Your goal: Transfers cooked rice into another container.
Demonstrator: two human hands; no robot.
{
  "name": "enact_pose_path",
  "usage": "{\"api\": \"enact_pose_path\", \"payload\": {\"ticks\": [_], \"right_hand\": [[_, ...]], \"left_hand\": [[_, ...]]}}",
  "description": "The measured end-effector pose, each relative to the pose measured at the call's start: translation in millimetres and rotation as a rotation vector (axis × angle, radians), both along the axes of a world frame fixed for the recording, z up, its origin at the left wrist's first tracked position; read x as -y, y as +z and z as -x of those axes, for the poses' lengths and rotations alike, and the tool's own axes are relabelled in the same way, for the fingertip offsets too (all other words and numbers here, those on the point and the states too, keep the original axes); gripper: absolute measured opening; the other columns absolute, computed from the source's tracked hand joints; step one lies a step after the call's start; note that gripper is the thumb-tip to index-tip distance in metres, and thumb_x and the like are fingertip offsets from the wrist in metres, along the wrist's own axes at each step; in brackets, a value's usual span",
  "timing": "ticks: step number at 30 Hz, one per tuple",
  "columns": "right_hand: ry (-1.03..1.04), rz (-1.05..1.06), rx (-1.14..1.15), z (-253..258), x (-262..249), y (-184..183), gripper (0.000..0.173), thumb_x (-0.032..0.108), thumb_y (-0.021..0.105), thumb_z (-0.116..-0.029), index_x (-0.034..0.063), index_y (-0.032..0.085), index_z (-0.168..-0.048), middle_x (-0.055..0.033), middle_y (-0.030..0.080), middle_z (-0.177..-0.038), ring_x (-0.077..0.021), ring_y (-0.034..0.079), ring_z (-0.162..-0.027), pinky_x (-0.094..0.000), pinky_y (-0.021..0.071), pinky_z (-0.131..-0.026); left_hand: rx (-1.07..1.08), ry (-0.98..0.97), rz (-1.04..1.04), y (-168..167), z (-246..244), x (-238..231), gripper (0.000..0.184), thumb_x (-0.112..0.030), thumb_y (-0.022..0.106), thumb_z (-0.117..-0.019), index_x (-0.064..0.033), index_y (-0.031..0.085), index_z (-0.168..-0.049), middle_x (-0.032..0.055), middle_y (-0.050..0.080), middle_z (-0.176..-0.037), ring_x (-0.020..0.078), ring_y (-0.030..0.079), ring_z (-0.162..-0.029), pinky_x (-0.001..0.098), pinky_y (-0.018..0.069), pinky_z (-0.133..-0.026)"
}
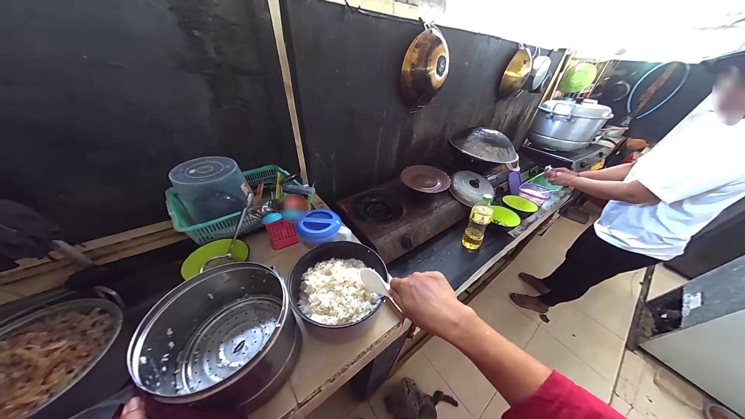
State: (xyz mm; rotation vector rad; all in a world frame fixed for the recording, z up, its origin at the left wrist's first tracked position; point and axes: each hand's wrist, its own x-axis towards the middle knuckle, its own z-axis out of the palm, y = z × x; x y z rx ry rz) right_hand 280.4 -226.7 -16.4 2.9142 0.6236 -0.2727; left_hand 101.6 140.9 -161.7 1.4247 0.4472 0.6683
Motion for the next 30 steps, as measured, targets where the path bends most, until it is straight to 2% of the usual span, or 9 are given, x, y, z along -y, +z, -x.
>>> {"api": "enact_pose_path", "payload": {"ticks": [8, 12, 14, 16, 18, 21, 23, 26, 30], "right_hand": [[0.117, 0.121, -0.159, -8, -46, 46, 0.03, 0.028, 0.055, -0.103, 0.0055, 0.069, -0.089, -0.0139, 0.068, -0.085, -0.0337, 0.068, -0.084, -0.0551, 0.0502, -0.066], [0.18, -0.025, -0.266, -29, -43, 37, 0.037, 0.037, 0.049, -0.1076, 0.0114, 0.074, -0.1, -0.0134, 0.07, -0.091, -0.0345, 0.068, -0.093, -0.0607, 0.0508, -0.074], [0.189, -0.236, -0.166, -27, -26, 26, 0.036, 0.036, 0.045, -0.1095, 0.0135, 0.074, -0.105, -0.0108, 0.07, -0.087, -0.0318, 0.069, -0.088, -0.0578, 0.0515, -0.074], [0.21, -0.443, 0.094, -17, -4, 2, 0.033, 0.036, 0.046, -0.1091, 0.0158, 0.072, -0.105, -0.0058, 0.068, -0.076, -0.0268, 0.069, -0.074, -0.0518, 0.0532, -0.064], [0.226, -0.58, 0.368, -8, 17, -33, 0.032, 0.036, 0.045, -0.1082, 0.0161, 0.07, -0.103, -0.001, 0.065, -0.073, -0.0205, 0.066, -0.063, -0.0441, 0.0529, -0.052], [0.185, -0.602, 0.512, 1, 41, -94, 0.036, 0.037, 0.043, -0.1086, 0.0144, 0.071, -0.104, -0.0017, 0.067, -0.076, -0.0188, 0.067, -0.06, -0.0402, 0.0535, -0.048], [0.146, -0.548, 0.517, 5, 50, -122, 0.035, 0.036, 0.046, -0.1075, 0.0125, 0.071, -0.101, -0.0051, 0.067, -0.073, -0.0222, 0.067, -0.058, -0.0416, 0.053, -0.047], [0.164, -0.586, 0.62, 3, 51, -124, 0.036, 0.037, 0.046, -0.1076, 0.0142, 0.074, -0.101, -0.0026, 0.066, -0.072, -0.0186, 0.066, -0.057, -0.0374, 0.0518, -0.045], [0.137, -0.557, 0.545, 2, 50, -125, 0.036, 0.038, 0.046, -0.1072, 0.0147, 0.072, -0.099, -0.0032, 0.066, -0.071, -0.02, 0.066, -0.057, -0.0394, 0.0516, -0.046]], "left_hand": [[-0.029, 0.033, -0.009, 1, 0, 2, 0.049, -0.022, 0.02, -0.1105, 0.0142, 0.028, -0.143, 0.0035, 0.05, -0.128, -0.0125, 0.048, -0.119, 0.0128, 0.0376, -0.107], [-0.067, 0.033, -0.025, 7, 2, 5, 0.051, -0.021, 0.019, -0.1109, 0.0167, 0.026, -0.144, 0.0102, 0.047, -0.135, -0.0104, 0.045, -0.123, 0.0139, 0.0346, -0.11], [-0.07, 0.026, -0.02, 8, 2, 5, 0.052, -0.022, 0.019, -0.111, 0.0165, 0.027, -0.144, 0.0103, 0.048, -0.135, -0.0101, 0.046, -0.123, 0.0143, 0.0353, -0.11], [-0.084, 0.018, -0.011, 6, 2, 3, 0.052, -0.023, 0.018, -0.1112, 0.0146, 0.028, -0.145, 0.0082, 0.049, -0.135, -0.0104, 0.046, -0.123, 0.0146, 0.0365, -0.109], [-0.081, 0.003, -0.007, 4, 3, 0, 0.052, -0.023, 0.018, -0.1113, 0.0148, 0.027, -0.145, 0.009, 0.048, -0.136, -0.0101, 0.045, -0.125, 0.0151, 0.0353, -0.111], [-0.068, 0.011, -0.012, 5, 2, 2, 0.051, -0.023, 0.019, -0.1111, 0.0151, 0.027, -0.145, 0.0085, 0.049, -0.135, -0.0108, 0.045, -0.124, 0.014, 0.035, -0.11], [-0.096, 0.007, -0.028, 4, 3, 2, 0.053, -0.024, 0.019, -0.1114, 0.0149, 0.025, -0.147, 0.013, 0.045, -0.141, -0.0072, 0.042, -0.129, 0.0157, 0.0324, -0.113], [-0.099, 0.002, -0.028, 3, 2, -1, 0.054, -0.025, 0.018, -0.1115, 0.0134, 0.024, -0.148, 0.0128, 0.044, -0.144, -0.0058, 0.042, -0.131, 0.0165, 0.0321, -0.114], [-0.109, 0.001, -0.035, 4, 5, -1, 0.053, -0.025, 0.018, -0.1117, 0.0137, 0.024, -0.147, 0.011, 0.046, -0.14, -0.0083, 0.043, -0.128, 0.0151, 0.0329, -0.112]]}}
